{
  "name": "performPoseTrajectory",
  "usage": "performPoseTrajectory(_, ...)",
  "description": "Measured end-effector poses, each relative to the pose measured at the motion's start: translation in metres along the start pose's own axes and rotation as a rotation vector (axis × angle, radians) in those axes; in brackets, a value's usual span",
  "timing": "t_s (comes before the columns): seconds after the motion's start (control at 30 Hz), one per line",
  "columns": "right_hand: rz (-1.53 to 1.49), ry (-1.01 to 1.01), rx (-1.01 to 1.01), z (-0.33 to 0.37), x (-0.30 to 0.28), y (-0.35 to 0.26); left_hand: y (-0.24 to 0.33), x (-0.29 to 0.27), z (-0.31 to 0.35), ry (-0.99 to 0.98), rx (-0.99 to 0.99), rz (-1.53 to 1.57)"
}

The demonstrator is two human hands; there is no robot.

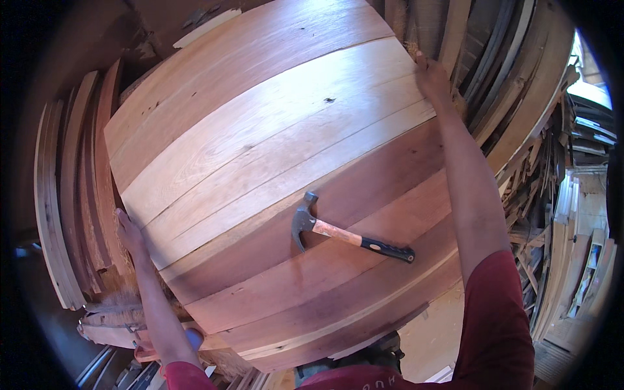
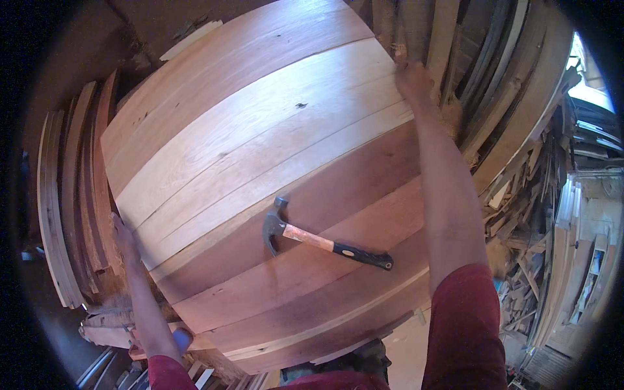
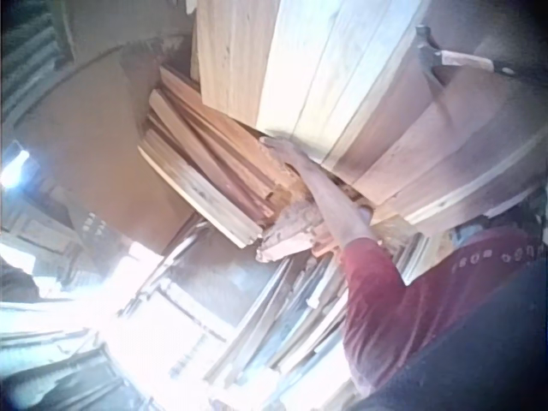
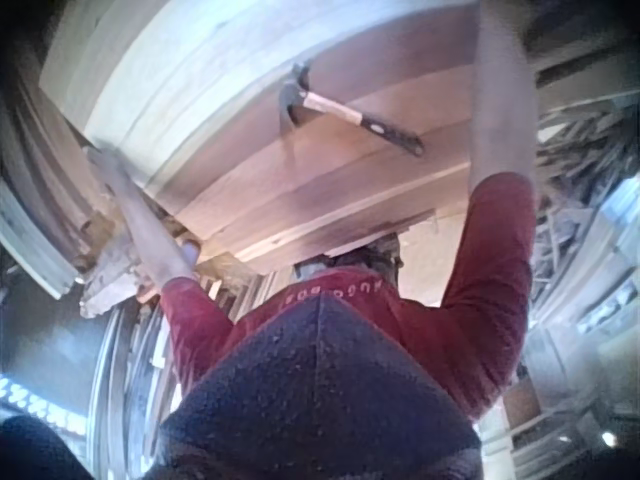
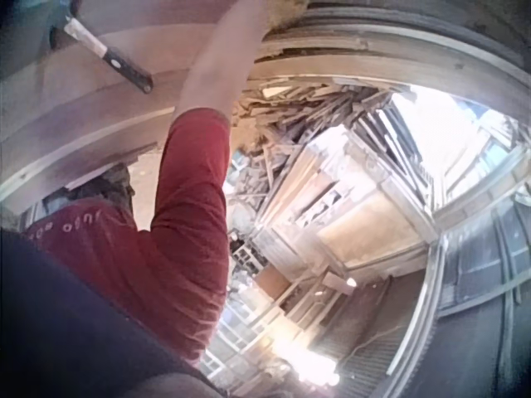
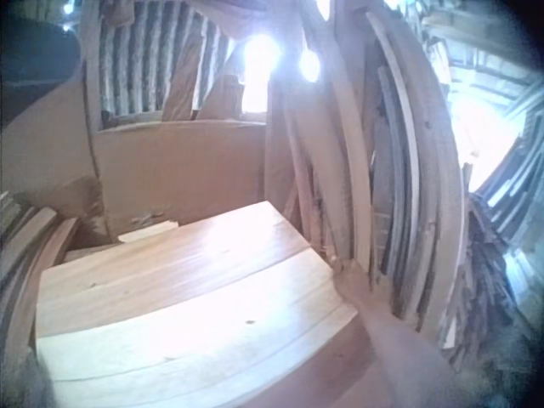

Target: The person assembles a wood panel by hammering the edges of several planks together to join them on a workbench and then sorts the remaining individual planks.

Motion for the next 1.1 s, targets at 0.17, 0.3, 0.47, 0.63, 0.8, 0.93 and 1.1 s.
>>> performPoseTrajectory(0.17, 0.04, -0.072, -0.047, -0.001, 0.012, -0.01, 0.004, 0.003, 0.0, 0.04, -0.033, -0.03)
performPoseTrajectory(0.3, 0.007, -0.062, -0.051, 0.008, 0.007, -0.014, 0.018, 0.01, 0.007, 0.088, 0.113, -0.101)
performPoseTrajectory(0.47, -0.038, -0.06, -0.072, 0.017, -0.004, -0.02, 0.006, 0.01, -0.001, -0.031, 0.074, -0.094)
performPoseTrajectory(0.63, -0.047, -0.075, -0.07, 0.009, 0.006, -0.013, -0.001, 0.005, -0.01, -0.034, 0.153, -0.174)
performPoseTrajectory(0.8, -0.09, -0.086, -0.088, 0.0, 0.015, -0.003, -0.005, 0.008, -0.008, -0.056, 0.073, -0.158)
performPoseTrajectory(0.93, -0.109, -0.1, -0.097, 0.005, 0.013, -0.008, -0.006, 0.005, -0.01, -0.063, 0.088, -0.161)
performPoseTrajectory(1.1, -0.068, -0.075, -0.05, 0.007, 0.012, -0.01, -0.006, 0.004, -0.008, -0.019, 0.106, -0.115)
Point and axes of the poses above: each hand's wrist, its own z-axis away from the middle knuckle, its own x-axis out of the palm, y = z × x, the point moved 5 cm from there along -z, towards the middle knuckle, and after that the axes turned 10 degrees about z, right-handed, at the moved point
